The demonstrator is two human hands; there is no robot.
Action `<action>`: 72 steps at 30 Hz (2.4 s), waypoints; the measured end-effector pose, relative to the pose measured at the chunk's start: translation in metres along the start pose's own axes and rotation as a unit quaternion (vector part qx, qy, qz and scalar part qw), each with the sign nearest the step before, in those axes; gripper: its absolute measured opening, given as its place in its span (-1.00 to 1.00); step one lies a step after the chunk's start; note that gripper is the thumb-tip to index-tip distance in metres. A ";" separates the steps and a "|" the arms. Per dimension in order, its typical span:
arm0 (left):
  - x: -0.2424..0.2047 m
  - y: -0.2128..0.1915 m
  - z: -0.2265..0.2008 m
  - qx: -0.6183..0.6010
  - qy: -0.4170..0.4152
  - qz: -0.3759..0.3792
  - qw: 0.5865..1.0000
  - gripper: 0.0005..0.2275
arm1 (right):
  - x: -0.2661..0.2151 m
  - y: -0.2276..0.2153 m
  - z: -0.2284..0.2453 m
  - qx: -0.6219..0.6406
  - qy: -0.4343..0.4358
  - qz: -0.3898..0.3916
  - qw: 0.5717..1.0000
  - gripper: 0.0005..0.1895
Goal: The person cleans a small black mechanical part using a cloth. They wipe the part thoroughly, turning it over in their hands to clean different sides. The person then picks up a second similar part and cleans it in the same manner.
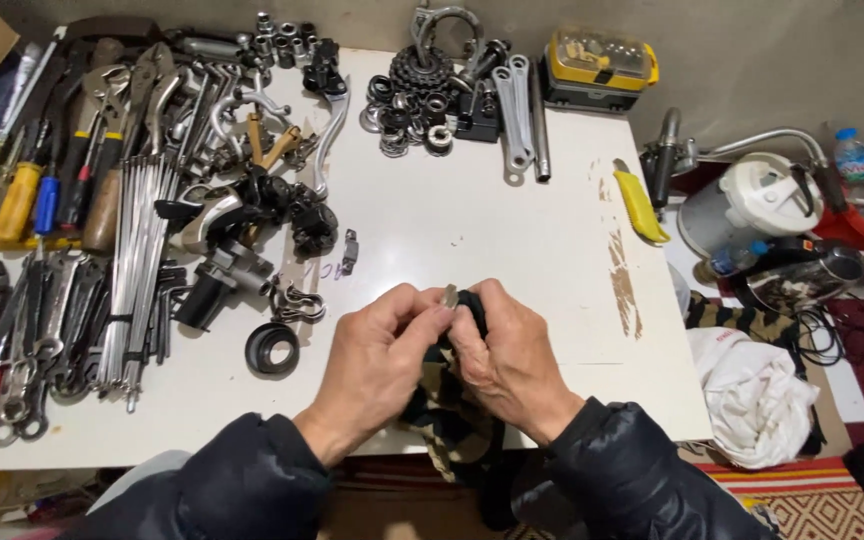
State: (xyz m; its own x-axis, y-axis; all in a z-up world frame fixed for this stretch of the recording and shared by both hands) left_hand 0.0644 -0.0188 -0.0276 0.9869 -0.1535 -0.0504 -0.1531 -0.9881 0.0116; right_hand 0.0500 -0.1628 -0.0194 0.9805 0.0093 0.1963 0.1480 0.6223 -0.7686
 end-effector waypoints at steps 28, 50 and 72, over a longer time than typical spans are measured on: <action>0.048 -0.031 0.017 -0.106 -0.099 -0.089 0.985 -0.79 | 0.012 -0.033 -0.016 0.044 0.091 0.033 0.994 -0.83; 0.175 -0.027 0.089 0.020 -0.223 -0.111 0.968 -0.84 | -0.008 -0.026 -0.014 -0.218 -0.104 0.035 0.970 -0.81; 0.186 -0.021 0.055 0.319 -0.042 -0.051 0.945 -0.55 | -0.009 -0.015 -0.016 -0.210 -0.112 0.044 0.970 -0.86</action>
State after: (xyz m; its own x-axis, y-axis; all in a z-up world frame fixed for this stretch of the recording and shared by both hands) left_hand 0.2488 -0.0268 -0.0919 0.9948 -0.0301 -0.0978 -0.0832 -0.7950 -0.6009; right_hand 0.0410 -0.1849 -0.0194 0.9462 0.2464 0.2099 0.1510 0.2378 -0.9595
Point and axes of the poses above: each hand's wrist, its own x-axis towards the middle knuckle, its own y-axis out of the palm, z = x × y, the point moved 8 cm from there along x, towards the middle knuckle, and after that the axes turned 7 degrees about -x, right-handed, at the moved point
